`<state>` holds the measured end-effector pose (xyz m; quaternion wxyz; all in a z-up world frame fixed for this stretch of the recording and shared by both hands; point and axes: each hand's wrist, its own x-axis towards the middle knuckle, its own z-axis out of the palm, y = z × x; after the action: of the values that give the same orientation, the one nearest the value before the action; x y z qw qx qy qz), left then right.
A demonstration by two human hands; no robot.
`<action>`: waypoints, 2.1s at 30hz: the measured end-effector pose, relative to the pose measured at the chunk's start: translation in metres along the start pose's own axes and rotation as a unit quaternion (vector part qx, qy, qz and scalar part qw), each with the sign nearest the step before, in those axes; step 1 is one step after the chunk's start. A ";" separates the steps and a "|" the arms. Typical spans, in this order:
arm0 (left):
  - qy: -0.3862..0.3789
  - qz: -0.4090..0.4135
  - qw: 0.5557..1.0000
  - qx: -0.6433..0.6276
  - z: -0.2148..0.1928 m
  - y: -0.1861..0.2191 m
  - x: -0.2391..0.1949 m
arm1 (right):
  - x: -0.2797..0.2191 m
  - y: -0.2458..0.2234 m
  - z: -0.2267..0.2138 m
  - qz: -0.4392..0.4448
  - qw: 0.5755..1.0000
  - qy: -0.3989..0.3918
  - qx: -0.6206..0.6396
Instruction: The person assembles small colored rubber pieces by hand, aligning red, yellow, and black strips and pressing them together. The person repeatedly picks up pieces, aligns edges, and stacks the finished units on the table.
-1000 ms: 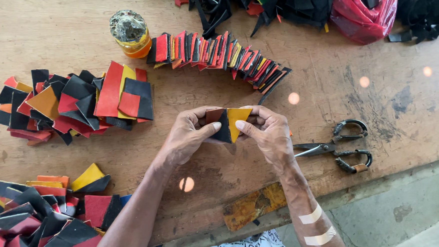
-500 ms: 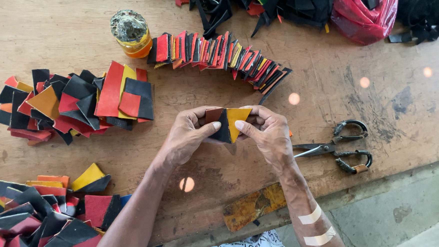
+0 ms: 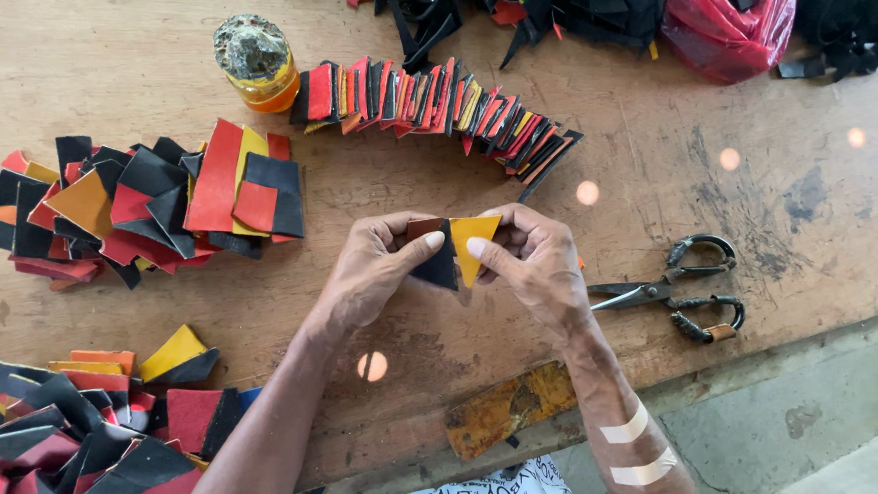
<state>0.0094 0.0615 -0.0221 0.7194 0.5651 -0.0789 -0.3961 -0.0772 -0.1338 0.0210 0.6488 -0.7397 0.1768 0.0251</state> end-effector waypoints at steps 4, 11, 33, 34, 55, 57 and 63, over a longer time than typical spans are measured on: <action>-0.020 -0.017 0.997 -0.069 -0.001 0.001 -0.002 | 0.002 -0.010 -0.002 0.009 1.000 -0.013 -0.017; -0.022 -0.043 0.986 -0.160 -0.002 -0.009 0.002 | 0.001 -0.013 0.004 0.003 1.000 -0.006 0.001; 0.008 0.048 0.993 0.108 0.013 -0.005 -0.004 | 0.004 0.001 0.004 0.037 0.996 -0.039 -0.068; 0.011 0.055 0.989 0.136 0.013 -0.005 -0.005 | 0.005 0.002 0.006 0.046 0.996 -0.031 -0.071; -0.023 0.008 0.998 -0.055 0.002 -0.004 -0.003 | -0.001 0.004 -0.003 0.028 0.997 -0.071 -0.013; -0.024 0.007 0.998 -0.057 0.002 -0.004 -0.002 | -0.001 0.003 -0.003 0.029 0.997 -0.066 -0.021; -0.010 -0.005 0.998 -0.056 0.002 -0.009 0.000 | 0.001 0.002 0.002 0.035 0.997 -0.052 -0.050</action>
<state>0.0040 0.0599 -0.0291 0.7467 0.5208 -0.0609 -0.4092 -0.0768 -0.1323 0.0186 0.6183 -0.7621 0.1667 0.0950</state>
